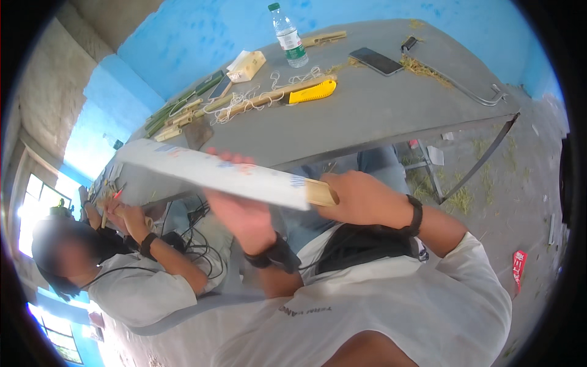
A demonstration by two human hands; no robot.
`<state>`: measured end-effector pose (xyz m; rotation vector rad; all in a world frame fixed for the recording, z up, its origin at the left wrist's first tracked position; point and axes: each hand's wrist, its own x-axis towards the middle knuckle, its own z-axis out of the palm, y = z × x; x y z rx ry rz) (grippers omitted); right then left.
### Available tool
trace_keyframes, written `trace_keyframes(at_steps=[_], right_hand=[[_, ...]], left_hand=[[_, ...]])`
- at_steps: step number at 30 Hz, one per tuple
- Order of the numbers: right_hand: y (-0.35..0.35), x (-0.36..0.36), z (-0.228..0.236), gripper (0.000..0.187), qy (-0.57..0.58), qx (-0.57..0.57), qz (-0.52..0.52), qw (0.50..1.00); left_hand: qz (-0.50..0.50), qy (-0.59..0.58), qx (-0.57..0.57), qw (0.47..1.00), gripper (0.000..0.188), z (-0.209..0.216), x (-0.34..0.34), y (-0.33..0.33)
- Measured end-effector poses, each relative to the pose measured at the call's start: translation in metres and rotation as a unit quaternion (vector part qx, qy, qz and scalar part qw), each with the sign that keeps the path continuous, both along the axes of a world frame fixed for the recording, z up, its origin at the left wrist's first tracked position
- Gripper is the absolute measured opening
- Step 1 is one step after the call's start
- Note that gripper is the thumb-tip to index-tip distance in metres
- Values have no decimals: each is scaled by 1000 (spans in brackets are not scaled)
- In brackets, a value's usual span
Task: The person is manually sanding a bamboo pole with a sheet of sandpaper.
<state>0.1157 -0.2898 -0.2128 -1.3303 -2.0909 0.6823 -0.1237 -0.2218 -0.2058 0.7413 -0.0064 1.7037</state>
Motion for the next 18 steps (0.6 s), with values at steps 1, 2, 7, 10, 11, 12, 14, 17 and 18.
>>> trace_keyframes(at_steps=[1,2,7,10,11,12,14,17,18], right_hand=[[3,-3,0,44,-7,-7,-6,1000],[5,-4,0,44,-5,-1,-11,1000],[4,11,-1,44,-48,7,-6,999],[-2,14,-3,43,-63,-8,16,998],[-2,10,-3,42,-56,-12,15,998],[-3,4,-4,42,-73,-52,8,996],[5,-10,-3,42,-24,-1,-5,1000],[10,-12,-1,40,-29,14,-19,999],[9,-8,0,40,-44,7,-9,999]], left_hand=[[-22,28,-10,999,42,-12,6,1],[-3,15,-32,999,51,-18,3,3],[-56,-16,2,998,38,-2,-32,16],[-15,-92,40,995,28,16,-36,16],[-30,-54,35,997,29,18,-32,15],[-30,-54,33,998,30,15,-21,11],[33,-33,-62,997,38,8,-4,6],[35,63,-11,997,39,5,-2,6],[7,-3,9,1000,36,12,-13,8]])
